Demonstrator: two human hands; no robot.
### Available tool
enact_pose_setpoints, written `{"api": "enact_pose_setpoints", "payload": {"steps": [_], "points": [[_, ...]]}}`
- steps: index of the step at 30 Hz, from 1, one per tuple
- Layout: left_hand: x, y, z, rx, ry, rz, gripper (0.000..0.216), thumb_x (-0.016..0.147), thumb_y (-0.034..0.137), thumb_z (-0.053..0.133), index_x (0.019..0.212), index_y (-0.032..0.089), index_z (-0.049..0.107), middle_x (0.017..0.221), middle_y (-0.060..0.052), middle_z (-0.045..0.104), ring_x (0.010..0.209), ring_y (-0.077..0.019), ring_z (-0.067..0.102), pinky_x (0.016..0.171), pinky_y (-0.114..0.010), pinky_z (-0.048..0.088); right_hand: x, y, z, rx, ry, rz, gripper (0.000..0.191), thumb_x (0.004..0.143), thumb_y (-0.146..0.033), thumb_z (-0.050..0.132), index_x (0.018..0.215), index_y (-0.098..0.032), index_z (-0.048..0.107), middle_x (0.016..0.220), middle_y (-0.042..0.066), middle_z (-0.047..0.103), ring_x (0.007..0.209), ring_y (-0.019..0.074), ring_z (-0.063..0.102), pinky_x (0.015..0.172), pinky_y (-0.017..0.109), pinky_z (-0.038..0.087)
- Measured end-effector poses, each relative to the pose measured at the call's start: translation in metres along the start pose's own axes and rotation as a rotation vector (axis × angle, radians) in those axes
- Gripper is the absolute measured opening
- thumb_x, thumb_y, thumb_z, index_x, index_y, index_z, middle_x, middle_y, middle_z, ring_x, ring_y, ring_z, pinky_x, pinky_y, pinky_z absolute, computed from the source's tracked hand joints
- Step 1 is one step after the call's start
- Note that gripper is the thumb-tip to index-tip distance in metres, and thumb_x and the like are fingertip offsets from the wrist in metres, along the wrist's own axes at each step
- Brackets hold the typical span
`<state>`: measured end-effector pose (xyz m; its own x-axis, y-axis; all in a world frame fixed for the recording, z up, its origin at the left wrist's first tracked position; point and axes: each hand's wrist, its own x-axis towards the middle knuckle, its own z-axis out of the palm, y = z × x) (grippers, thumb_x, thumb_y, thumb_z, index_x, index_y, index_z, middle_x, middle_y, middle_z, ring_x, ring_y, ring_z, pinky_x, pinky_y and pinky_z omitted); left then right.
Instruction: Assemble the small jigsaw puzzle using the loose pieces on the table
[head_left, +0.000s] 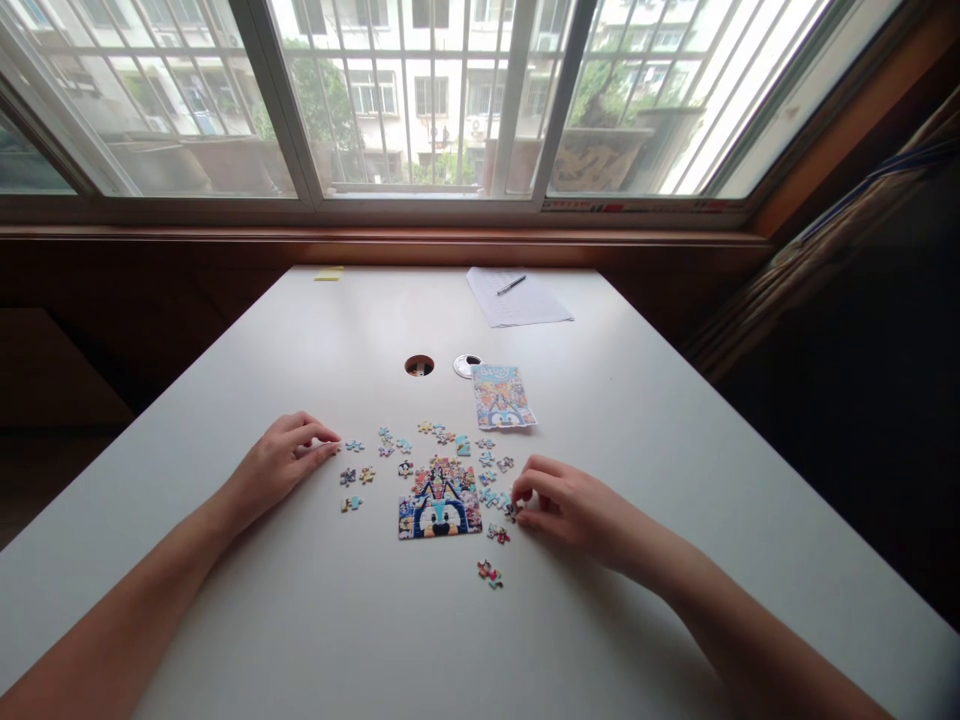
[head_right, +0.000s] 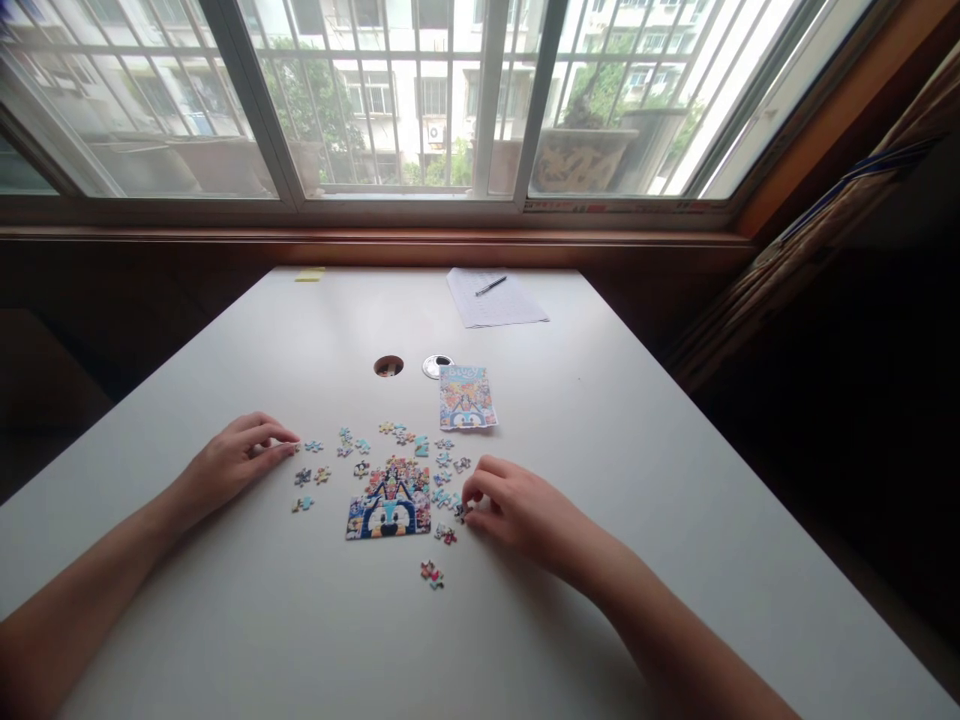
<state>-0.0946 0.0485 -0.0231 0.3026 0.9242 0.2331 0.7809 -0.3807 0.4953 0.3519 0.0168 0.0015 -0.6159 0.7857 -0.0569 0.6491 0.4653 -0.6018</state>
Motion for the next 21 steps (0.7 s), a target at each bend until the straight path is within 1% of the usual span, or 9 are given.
{"api": "enact_pose_setpoints", "payload": {"steps": [2,4,5,6,9,12,14,17,21], "points": [[0.000,0.003,0.000,0.053,0.065,0.081,0.027,0.099,0.045,0.058,0.102,0.023,0.074,0.103,-0.006,0.065,0.097,-0.0213,0.059,0.078,-0.030,0.052,0.000,0.001,0.002,0.032,0.001,-0.003,0.007,0.091,-0.020,0.065,0.097,-0.022,0.064,0.105,0.003,0.062,0.074,0.0111,0.062,0.072,0.025,0.049],[0.001,0.009,-0.001,0.128,0.131,0.193,0.020,0.099,0.038,0.060,0.100,0.023,0.073,0.099,-0.006,0.066,0.095,-0.0213,0.059,0.085,-0.035,0.051,0.000,0.001,0.002,0.042,0.002,0.003,0.007,0.090,-0.019,0.065,0.095,-0.022,0.063,0.101,0.002,0.063,0.073,0.0113,0.061,0.070,0.025,0.047],[0.001,0.012,-0.002,0.151,0.154,0.252,0.017,0.099,0.034,0.061,0.101,0.023,0.073,0.096,-0.005,0.067,0.092,-0.0207,0.058,0.085,-0.035,0.050,0.000,0.001,0.002,0.041,0.002,0.005,0.006,0.090,-0.019,0.066,0.094,-0.022,0.063,0.098,0.001,0.064,0.073,0.0118,0.060,0.070,0.025,0.046],[0.001,0.017,-0.002,0.156,0.149,0.309,0.014,0.099,0.030,0.062,0.103,0.023,0.073,0.095,-0.005,0.068,0.090,-0.0202,0.058,0.083,-0.034,0.050,0.000,0.001,0.002,0.041,0.003,0.005,0.006,0.089,-0.019,0.066,0.092,-0.022,0.063,0.095,0.000,0.064,0.074,0.0124,0.059,0.070,0.025,0.046],[-0.002,0.035,-0.001,0.114,0.077,0.473,0.016,0.097,0.019,0.062,0.111,0.023,0.071,0.094,-0.005,0.068,0.088,-0.0186,0.057,0.079,-0.031,0.050,0.001,0.000,-0.002,0.078,0.001,0.010,0.005,0.089,-0.018,0.066,0.088,-0.022,0.064,0.089,0.000,0.066,0.075,0.0134,0.059,0.071,0.025,0.046],[-0.007,0.056,0.004,0.092,-0.038,0.568,0.023,0.096,0.014,0.062,0.116,0.024,0.069,0.096,-0.005,0.068,0.088,-0.0178,0.057,0.079,-0.031,0.050,0.003,-0.001,-0.006,0.197,0.017,0.039,0.005,0.089,-0.018,0.064,0.087,-0.021,0.064,0.086,0.000,0.067,0.072,0.0130,0.059,0.068,0.025,0.047],[-0.010,0.068,0.009,0.099,-0.110,0.626,0.027,0.096,0.017,0.062,0.121,0.026,0.067,0.098,-0.005,0.067,0.089,-0.0188,0.057,0.079,-0.032,0.050,0.006,-0.003,-0.008,0.295,0.042,0.039,0.004,0.090,-0.019,0.064,0.087,-0.021,0.064,0.088,0.001,0.068,0.073,0.0133,0.061,0.068,0.026,0.049],[-0.012,0.081,0.015,0.151,-0.176,0.685,0.031,0.096,0.025,0.064,0.127,0.026,0.064,0.100,-0.006,0.066,0.088,-0.0203,0.056,0.081,-0.035,0.050,0.014,-0.009,-0.009,0.406,0.075,0.001,0.004,0.091,-0.022,0.064,0.090,-0.021,0.067,0.094,0.003,0.069,0.084,0.0157,0.065,0.077,0.028,0.053],[-0.013,0.087,0.019,0.192,-0.193,0.711,0.033,0.094,0.033,0.067,0.127,0.028,0.064,0.107,-0.007,0.065,0.094,-0.0225,0.056,0.086,-0.038,0.051,0.033,-0.019,-0.004,0.487,0.080,0.008,0.009,0.091,-0.027,0.066,0.091,-0.021,0.073,0.095,0.004,0.071,0.089,0.0177,0.068,0.081,0.031,0.055]]}}
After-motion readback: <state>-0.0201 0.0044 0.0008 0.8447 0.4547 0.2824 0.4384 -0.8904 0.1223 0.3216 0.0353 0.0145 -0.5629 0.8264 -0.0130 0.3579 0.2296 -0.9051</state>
